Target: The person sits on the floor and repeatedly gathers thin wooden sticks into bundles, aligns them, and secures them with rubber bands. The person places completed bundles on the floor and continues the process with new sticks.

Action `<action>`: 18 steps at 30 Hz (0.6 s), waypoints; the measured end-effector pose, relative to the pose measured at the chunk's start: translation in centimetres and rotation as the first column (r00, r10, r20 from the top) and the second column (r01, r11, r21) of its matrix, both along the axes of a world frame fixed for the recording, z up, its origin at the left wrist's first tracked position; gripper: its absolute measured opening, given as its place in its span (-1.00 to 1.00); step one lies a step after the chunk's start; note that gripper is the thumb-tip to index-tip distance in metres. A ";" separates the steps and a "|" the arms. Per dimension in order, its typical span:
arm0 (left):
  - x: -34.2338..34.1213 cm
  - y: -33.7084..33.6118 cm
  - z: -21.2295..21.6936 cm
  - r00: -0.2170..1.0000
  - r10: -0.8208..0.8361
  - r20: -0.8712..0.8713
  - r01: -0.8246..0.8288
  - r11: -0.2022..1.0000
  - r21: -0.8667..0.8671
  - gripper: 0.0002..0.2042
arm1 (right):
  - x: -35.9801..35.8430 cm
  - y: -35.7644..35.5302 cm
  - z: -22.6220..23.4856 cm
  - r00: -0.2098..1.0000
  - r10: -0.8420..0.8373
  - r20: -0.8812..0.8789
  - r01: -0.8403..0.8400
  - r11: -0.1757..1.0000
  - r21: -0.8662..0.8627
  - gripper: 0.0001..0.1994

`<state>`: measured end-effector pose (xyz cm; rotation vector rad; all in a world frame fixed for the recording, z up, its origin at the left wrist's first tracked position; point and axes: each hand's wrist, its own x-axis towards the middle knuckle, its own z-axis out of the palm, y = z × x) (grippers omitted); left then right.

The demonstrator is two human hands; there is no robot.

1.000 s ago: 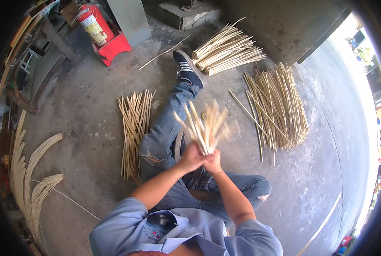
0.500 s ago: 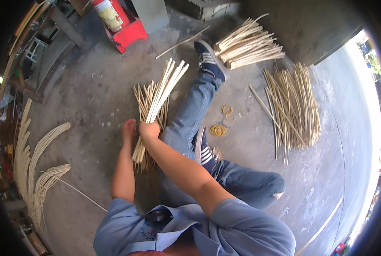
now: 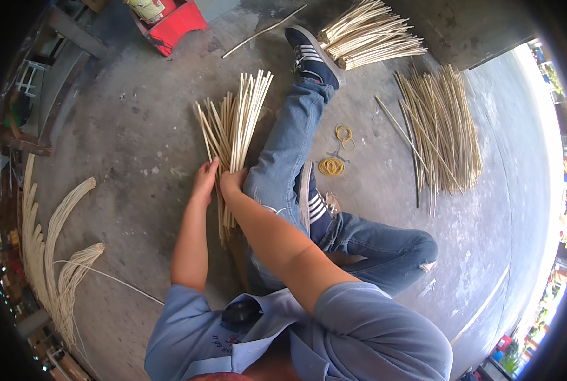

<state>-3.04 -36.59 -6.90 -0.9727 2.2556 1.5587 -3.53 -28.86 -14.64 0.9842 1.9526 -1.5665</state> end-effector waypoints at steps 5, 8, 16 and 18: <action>1.5 -0.7 0.1 0.996 0.033 0.078 -0.051 0.971 0.232 -0.21 | 2.1 -0.5 3.6 1.000 0.016 0.025 -0.013 0.995 -0.097 -0.37; -0.6 0.4 1.2 0.991 -0.058 0.118 0.012 0.935 0.354 -0.22 | 0.7 0.8 3.4 0.999 -0.047 -0.010 0.045 0.990 -0.137 -0.37; 2.2 -3.9 2.4 0.984 -0.062 0.168 -0.013 0.910 0.413 -0.28 | 2.9 1.0 8.0 0.961 0.264 -0.078 -0.248 0.708 -0.661 -0.50; 2.3 -3.3 3.8 0.998 -0.066 0.016 0.054 0.915 0.401 -0.31 | 2.7 1.8 9.4 0.955 0.220 -0.200 -0.296 0.640 -0.710 -0.52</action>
